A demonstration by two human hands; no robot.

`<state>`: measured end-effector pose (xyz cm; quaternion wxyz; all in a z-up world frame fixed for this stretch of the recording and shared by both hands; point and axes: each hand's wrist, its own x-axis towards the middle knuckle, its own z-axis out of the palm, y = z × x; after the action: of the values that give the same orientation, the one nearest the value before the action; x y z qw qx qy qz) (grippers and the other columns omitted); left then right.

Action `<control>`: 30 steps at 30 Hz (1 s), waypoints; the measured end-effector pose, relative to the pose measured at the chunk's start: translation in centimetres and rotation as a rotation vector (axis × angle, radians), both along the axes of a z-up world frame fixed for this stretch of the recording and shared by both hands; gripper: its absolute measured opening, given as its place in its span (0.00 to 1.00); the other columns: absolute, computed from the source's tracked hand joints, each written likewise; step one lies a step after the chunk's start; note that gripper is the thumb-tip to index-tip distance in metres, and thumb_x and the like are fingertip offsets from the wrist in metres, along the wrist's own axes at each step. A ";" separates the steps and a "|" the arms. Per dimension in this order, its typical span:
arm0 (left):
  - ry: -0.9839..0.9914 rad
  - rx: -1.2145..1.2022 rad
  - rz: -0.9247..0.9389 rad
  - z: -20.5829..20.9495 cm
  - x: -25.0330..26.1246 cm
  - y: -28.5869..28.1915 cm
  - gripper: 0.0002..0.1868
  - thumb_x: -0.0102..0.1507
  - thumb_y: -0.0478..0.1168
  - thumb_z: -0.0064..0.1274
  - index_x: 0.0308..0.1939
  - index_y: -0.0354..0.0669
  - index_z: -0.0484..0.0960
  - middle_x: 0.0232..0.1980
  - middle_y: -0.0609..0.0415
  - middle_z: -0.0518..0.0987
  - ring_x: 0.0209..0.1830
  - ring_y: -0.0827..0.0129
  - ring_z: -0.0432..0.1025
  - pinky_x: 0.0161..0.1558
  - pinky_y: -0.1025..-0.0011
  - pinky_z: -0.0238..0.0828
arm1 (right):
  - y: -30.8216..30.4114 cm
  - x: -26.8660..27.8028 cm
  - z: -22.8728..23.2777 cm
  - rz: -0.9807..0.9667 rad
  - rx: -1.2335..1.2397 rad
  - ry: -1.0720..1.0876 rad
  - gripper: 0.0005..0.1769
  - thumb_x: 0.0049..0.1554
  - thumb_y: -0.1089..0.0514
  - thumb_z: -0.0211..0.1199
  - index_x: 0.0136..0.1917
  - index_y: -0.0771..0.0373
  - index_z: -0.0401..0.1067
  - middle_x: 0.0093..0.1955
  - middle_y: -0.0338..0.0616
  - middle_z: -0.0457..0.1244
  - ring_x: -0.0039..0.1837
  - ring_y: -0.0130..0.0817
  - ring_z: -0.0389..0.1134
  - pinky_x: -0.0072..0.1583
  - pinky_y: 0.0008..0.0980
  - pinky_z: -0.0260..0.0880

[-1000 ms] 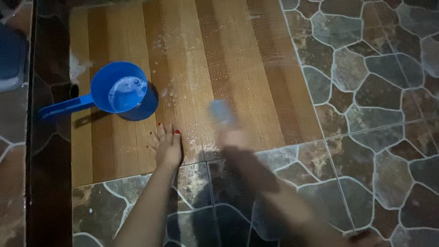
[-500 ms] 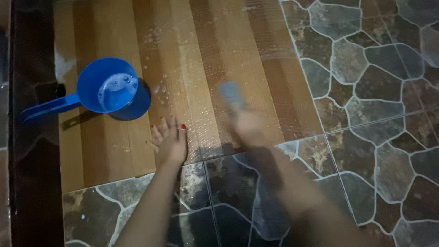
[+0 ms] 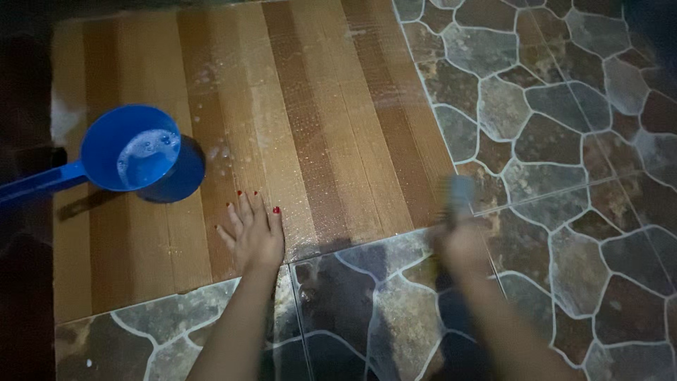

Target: The person scrubs a tiled floor using a blue plastic scoop to pour soapy water and a yellow-handled brush to clean the surface. The person repeatedly pours water and scrubs different sections of the floor, including areas near a wall and a wooden step.

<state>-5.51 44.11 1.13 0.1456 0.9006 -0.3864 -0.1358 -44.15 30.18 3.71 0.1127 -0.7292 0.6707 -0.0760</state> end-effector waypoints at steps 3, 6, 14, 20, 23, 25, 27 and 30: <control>0.033 -0.062 -0.008 -1.2 0.3 -0.8 0.34 0.72 0.58 0.27 0.80 0.52 0.51 0.85 0.54 0.44 0.85 0.54 0.34 0.76 0.40 0.19 | 5.1 10.8 -0.9 0.386 -0.049 -0.050 0.15 0.60 0.52 0.55 0.57 0.59 0.73 0.52 0.59 0.69 0.54 0.56 0.72 0.55 0.54 0.73; 0.060 -0.154 -0.001 -2.2 1.5 -1.1 0.33 0.73 0.54 0.27 0.81 0.50 0.51 0.85 0.52 0.48 0.85 0.54 0.36 0.77 0.42 0.20 | 9.5 20.6 0.8 0.567 0.257 -0.065 0.15 0.67 0.54 0.49 0.51 0.59 0.76 0.51 0.55 0.69 0.52 0.48 0.75 0.51 0.50 0.76; 0.122 -0.283 0.041 -2.3 2.3 -1.9 0.33 0.73 0.53 0.32 0.81 0.52 0.52 0.84 0.55 0.52 0.87 0.59 0.40 0.80 0.45 0.24 | 2.1 32.0 2.9 0.668 0.154 0.116 0.24 0.65 0.49 0.47 0.75 0.43 0.60 0.59 0.64 0.62 0.50 0.52 0.74 0.43 0.52 0.76; 0.014 -0.012 -0.090 -0.1 1.4 -2.9 0.36 0.69 0.62 0.29 0.80 0.57 0.51 0.85 0.58 0.43 0.84 0.57 0.34 0.76 0.44 0.21 | -12.8 27.5 2.1 0.425 0.114 0.025 0.30 0.59 0.46 0.62 0.74 0.43 0.65 0.68 0.56 0.63 0.66 0.55 0.68 0.67 0.53 0.68; -0.069 -0.012 -0.115 0.3 1.4 -3.4 0.36 0.70 0.62 0.27 0.80 0.56 0.51 0.84 0.56 0.42 0.83 0.56 0.34 0.75 0.43 0.21 | -17.5 20.5 2.8 0.197 0.199 0.073 0.35 0.53 0.42 0.66 0.73 0.45 0.64 0.69 0.48 0.64 0.67 0.49 0.66 0.66 0.53 0.67; -0.058 0.022 -0.104 0.2 1.4 -3.5 0.36 0.70 0.63 0.27 0.80 0.57 0.51 0.85 0.57 0.42 0.84 0.57 0.34 0.76 0.43 0.21 | -19.4 14.8 3.6 0.131 0.120 -0.035 0.37 0.56 0.42 0.65 0.76 0.49 0.62 0.70 0.56 0.62 0.69 0.57 0.63 0.68 0.55 0.62; -0.059 0.028 -0.099 0.1 1.3 -3.5 0.37 0.69 0.63 0.27 0.80 0.57 0.51 0.85 0.58 0.43 0.84 0.57 0.35 0.76 0.44 0.21 | -19.2 9.1 4.2 0.037 0.072 0.042 0.37 0.56 0.41 0.67 0.75 0.51 0.63 0.70 0.58 0.62 0.70 0.60 0.62 0.68 0.55 0.62; -0.075 -0.006 -0.107 0.1 1.2 -3.4 0.38 0.69 0.63 0.27 0.80 0.56 0.52 0.84 0.59 0.43 0.83 0.57 0.35 0.75 0.44 0.22 | -16.1 0.9 5.2 -0.137 0.087 0.061 0.36 0.55 0.47 0.66 0.75 0.53 0.63 0.69 0.59 0.64 0.69 0.61 0.65 0.68 0.56 0.63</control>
<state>-4.34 40.75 1.26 0.1265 0.8827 -0.4395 -0.1084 -43.28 14.05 8.91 0.1185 -0.6778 0.7249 -0.0321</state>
